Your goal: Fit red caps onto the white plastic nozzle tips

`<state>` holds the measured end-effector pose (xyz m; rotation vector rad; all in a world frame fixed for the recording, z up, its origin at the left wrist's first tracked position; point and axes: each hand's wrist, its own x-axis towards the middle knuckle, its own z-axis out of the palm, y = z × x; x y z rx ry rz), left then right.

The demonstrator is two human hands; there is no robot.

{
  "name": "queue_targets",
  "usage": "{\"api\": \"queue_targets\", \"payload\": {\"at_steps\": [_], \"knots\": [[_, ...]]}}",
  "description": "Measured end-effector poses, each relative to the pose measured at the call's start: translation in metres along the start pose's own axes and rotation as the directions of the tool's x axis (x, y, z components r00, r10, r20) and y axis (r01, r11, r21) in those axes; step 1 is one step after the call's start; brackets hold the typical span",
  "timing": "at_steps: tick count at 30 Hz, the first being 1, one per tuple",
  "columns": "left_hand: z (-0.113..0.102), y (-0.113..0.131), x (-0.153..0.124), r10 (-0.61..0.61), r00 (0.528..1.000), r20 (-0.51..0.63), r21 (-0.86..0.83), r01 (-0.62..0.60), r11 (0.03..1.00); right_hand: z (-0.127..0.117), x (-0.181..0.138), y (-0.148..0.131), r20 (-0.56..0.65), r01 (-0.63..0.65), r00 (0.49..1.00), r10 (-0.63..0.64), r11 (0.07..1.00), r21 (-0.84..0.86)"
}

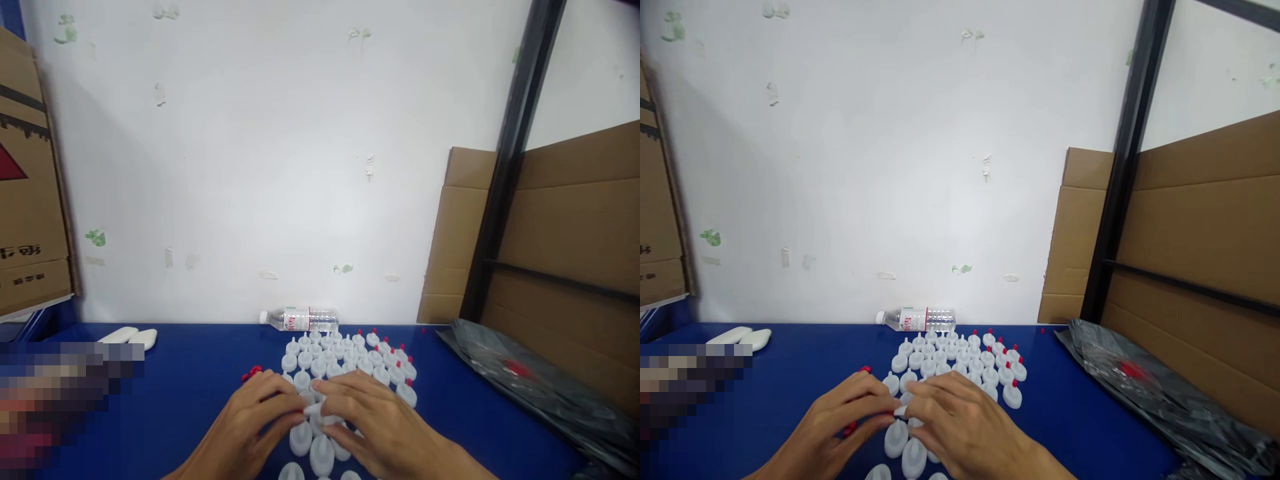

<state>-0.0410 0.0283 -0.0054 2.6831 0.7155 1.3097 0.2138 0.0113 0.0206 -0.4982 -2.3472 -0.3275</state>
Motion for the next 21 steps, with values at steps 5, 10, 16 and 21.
{"api": "queue_targets", "payload": {"at_steps": [5,10,16,21], "knots": [[-0.002,0.005,0.003,0.077,0.996,-0.051,0.054,-0.074,0.996,0.002,0.002,-0.007,0.015,0.012,1.0,-0.012,1.0,0.005],[0.001,0.006,0.004,0.125,0.992,-0.033,0.199,-0.116,0.973,0.008,0.004,-0.01,-0.009,0.018,1.0,-0.019,0.999,-0.038],[0.005,0.01,0.001,0.091,0.996,0.02,0.126,-0.092,0.988,0.013,0.005,-0.014,-0.064,0.074,0.995,-0.081,0.992,-0.1],[0.001,0.014,0.005,0.064,0.995,0.079,0.125,-0.074,0.989,0.009,0.007,-0.019,-0.063,0.081,0.994,-0.092,0.985,-0.154]]}}
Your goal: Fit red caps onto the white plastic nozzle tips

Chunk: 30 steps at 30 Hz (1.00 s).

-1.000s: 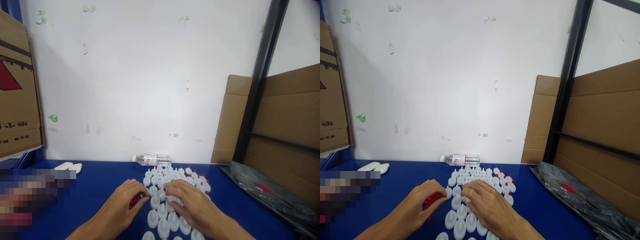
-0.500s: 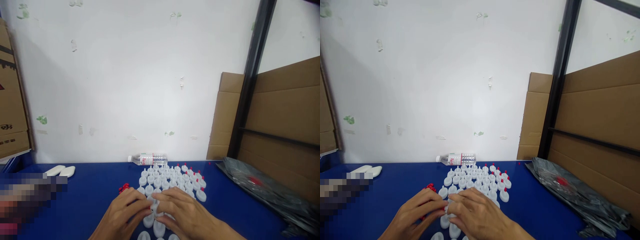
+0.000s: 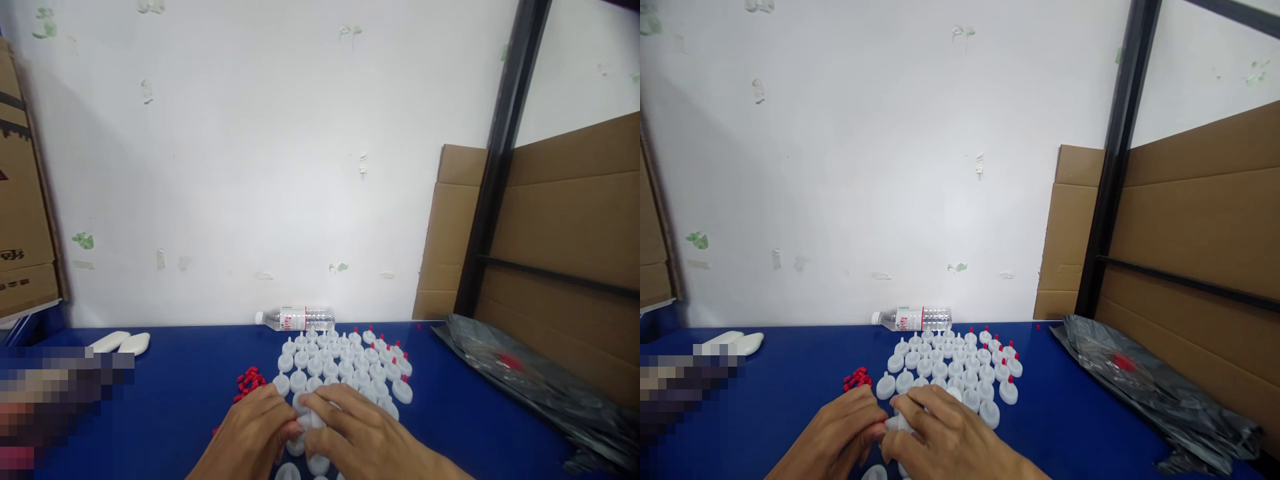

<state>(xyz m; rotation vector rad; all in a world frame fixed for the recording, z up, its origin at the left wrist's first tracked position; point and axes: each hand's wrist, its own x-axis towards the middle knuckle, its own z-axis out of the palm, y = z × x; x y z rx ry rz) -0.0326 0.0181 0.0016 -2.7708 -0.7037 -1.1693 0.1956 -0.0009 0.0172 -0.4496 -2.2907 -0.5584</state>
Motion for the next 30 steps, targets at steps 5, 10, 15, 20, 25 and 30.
{"api": "queue_targets", "payload": {"at_steps": [5,10,15,20,25,30], "knots": [[0.008,-0.007,-0.007,-0.03,0.999,-0.022,-0.044,0.029,0.999,0.001,0.002,-0.002,-0.032,0.015,0.999,-0.015,1.0,-0.008],[0.01,-0.008,-0.012,-0.112,0.993,0.027,-0.131,0.115,0.985,0.007,0.001,-0.004,-0.032,0.048,0.998,-0.05,0.998,-0.05],[-0.008,-0.007,-0.003,-0.13,0.984,0.124,-0.086,0.142,0.986,0.01,0.002,0.0,0.025,0.029,0.999,-0.027,0.997,-0.066],[-0.035,-0.021,0.008,-0.253,0.936,0.245,-0.005,0.262,0.965,-0.015,-0.009,0.049,0.191,-0.33,0.928,0.321,0.944,0.015],[-0.056,-0.044,0.001,-0.329,0.873,0.36,0.005,0.35,0.937,-0.04,-0.053,0.13,0.127,-0.671,0.727,0.675,0.737,-0.075],[-0.056,-0.051,-0.013,-0.348,0.829,0.439,-0.025,0.398,0.917,-0.038,-0.091,0.166,0.273,-0.772,0.575,0.772,0.622,-0.131]]}}
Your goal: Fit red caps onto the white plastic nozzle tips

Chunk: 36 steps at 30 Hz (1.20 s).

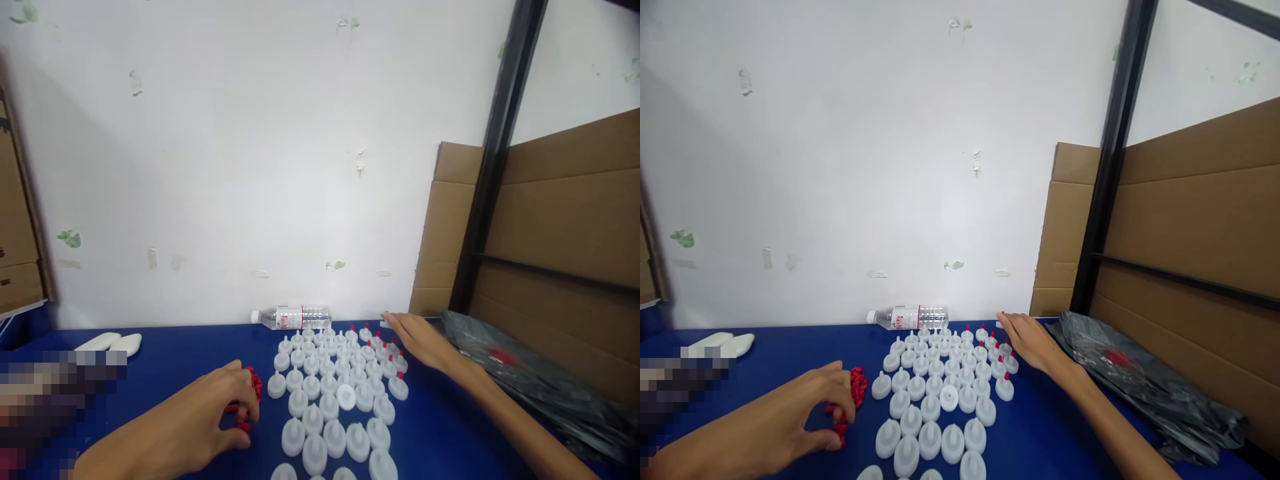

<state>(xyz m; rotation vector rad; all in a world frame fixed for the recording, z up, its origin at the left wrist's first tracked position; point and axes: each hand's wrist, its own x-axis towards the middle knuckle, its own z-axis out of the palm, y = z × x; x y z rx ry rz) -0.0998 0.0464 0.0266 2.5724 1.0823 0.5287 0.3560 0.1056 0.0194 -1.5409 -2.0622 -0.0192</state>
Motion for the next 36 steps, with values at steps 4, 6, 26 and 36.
{"api": "queue_targets", "payload": {"at_steps": [4,6,26,36], "knots": [[0.011,-0.001,0.001,-0.009,0.998,0.066,0.01,0.008,1.0,0.01,-0.004,0.008,0.143,-0.044,0.989,0.039,0.999,0.028],[0.015,0.0,0.004,0.035,0.997,0.07,0.019,-0.036,0.999,0.011,-0.005,0.007,0.181,-0.046,0.983,0.036,0.997,0.054],[0.018,0.035,0.026,0.506,0.77,-0.388,0.477,-0.302,0.826,-0.027,-0.019,-0.069,0.632,-0.125,0.755,-0.173,0.909,0.398],[0.043,0.043,0.021,0.506,0.708,-0.492,0.409,-0.324,0.853,-0.032,-0.03,-0.1,0.153,0.151,0.963,-0.223,0.914,0.377]]}}
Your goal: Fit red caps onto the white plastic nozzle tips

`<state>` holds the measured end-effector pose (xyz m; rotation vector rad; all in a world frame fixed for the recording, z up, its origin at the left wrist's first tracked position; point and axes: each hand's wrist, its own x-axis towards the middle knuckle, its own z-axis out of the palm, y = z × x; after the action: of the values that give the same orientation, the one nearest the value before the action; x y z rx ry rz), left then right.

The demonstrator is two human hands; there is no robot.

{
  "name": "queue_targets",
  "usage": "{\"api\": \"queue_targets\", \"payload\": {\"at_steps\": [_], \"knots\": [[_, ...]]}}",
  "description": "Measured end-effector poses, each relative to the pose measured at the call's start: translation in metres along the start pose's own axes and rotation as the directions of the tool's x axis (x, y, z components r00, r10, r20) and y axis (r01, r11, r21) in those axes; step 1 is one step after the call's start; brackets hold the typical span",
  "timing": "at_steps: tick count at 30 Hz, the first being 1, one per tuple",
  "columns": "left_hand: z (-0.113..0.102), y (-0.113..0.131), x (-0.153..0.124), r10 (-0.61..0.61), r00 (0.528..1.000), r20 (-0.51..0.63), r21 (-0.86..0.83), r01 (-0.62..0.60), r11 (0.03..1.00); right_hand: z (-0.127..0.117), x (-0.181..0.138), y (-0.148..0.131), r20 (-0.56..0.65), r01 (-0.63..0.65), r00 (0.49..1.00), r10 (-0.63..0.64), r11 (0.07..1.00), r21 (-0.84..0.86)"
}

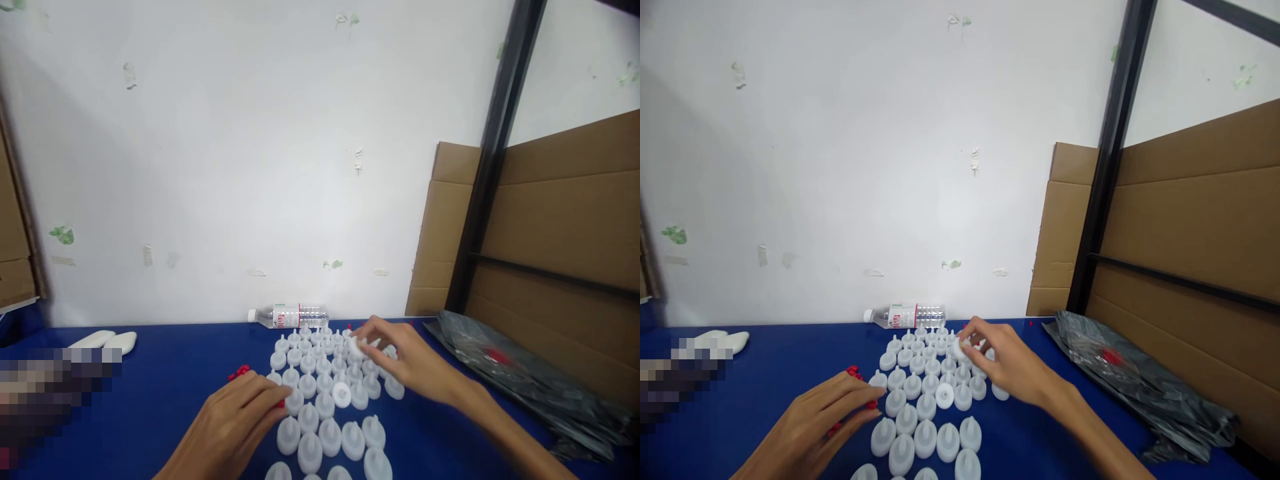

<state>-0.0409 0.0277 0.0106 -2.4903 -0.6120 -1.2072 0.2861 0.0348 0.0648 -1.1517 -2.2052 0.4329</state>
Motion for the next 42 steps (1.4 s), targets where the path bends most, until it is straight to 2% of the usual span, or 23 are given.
{"api": "queue_targets", "payload": {"at_steps": [2,4,7,13,19,22,25,28,30,34,38,42], "knots": [[0.002,0.005,-0.002,-0.01,1.0,0.005,-0.047,0.01,0.999,0.02,-0.002,-0.01,-0.057,0.184,0.979,-0.194,0.973,-0.14],[0.003,0.009,-0.003,-0.017,1.0,0.023,-0.077,0.019,0.997,0.041,-0.005,-0.021,-0.056,0.351,0.926,-0.374,0.905,-0.243],[0.005,0.013,-0.005,0.002,1.0,0.009,-0.076,-0.002,0.997,0.066,-0.01,-0.035,-0.05,0.459,0.867,-0.496,0.833,-0.307],[0.009,0.018,-0.007,0.059,0.998,-0.024,-0.086,-0.06,0.994,0.08,-0.015,-0.045,-0.011,0.476,0.861,-0.509,0.812,-0.338],[0.007,0.023,-0.002,0.056,0.998,-0.023,-0.094,-0.058,0.994,0.086,-0.015,-0.045,-0.086,0.469,0.824,-0.56,0.76,-0.451],[0.008,0.025,-0.003,-0.022,0.999,-0.033,-0.124,0.018,0.992,0.087,-0.017,-0.05,-0.127,0.445,0.833,-0.539,0.788,-0.425],[0.012,0.024,-0.008,-0.153,0.988,-0.006,-0.212,0.148,0.966,0.084,-0.02,-0.054,-0.155,0.397,0.878,-0.452,0.87,-0.292],[0.015,0.02,-0.013,-0.198,0.98,0.029,-0.275,0.198,0.941,0.083,-0.022,-0.053,-0.123,0.398,0.899,-0.421,0.901,-0.175],[0.016,0.018,-0.013,-0.174,0.984,0.031,-0.293,0.176,0.94,0.084,-0.022,-0.05,-0.101,0.442,0.883,-0.458,0.885,-0.145],[0.012,0.018,-0.009,-0.109,0.993,0.05,-0.248,0.118,0.961,0.089,-0.019,-0.044,-0.115,0.553,0.805,-0.582,0.806,-0.21],[0.012,0.02,-0.004,-0.06,0.994,0.088,-0.085,0.067,0.994,0.092,-0.016,-0.045,-0.158,0.585,0.757,-0.634,0.765,-0.269],[0.013,0.022,-0.002,-0.019,0.994,0.108,-0.134,0.034,0.99,0.093,-0.018,-0.047,-0.185,0.598,0.719,-0.67,0.732,-0.325]]}}
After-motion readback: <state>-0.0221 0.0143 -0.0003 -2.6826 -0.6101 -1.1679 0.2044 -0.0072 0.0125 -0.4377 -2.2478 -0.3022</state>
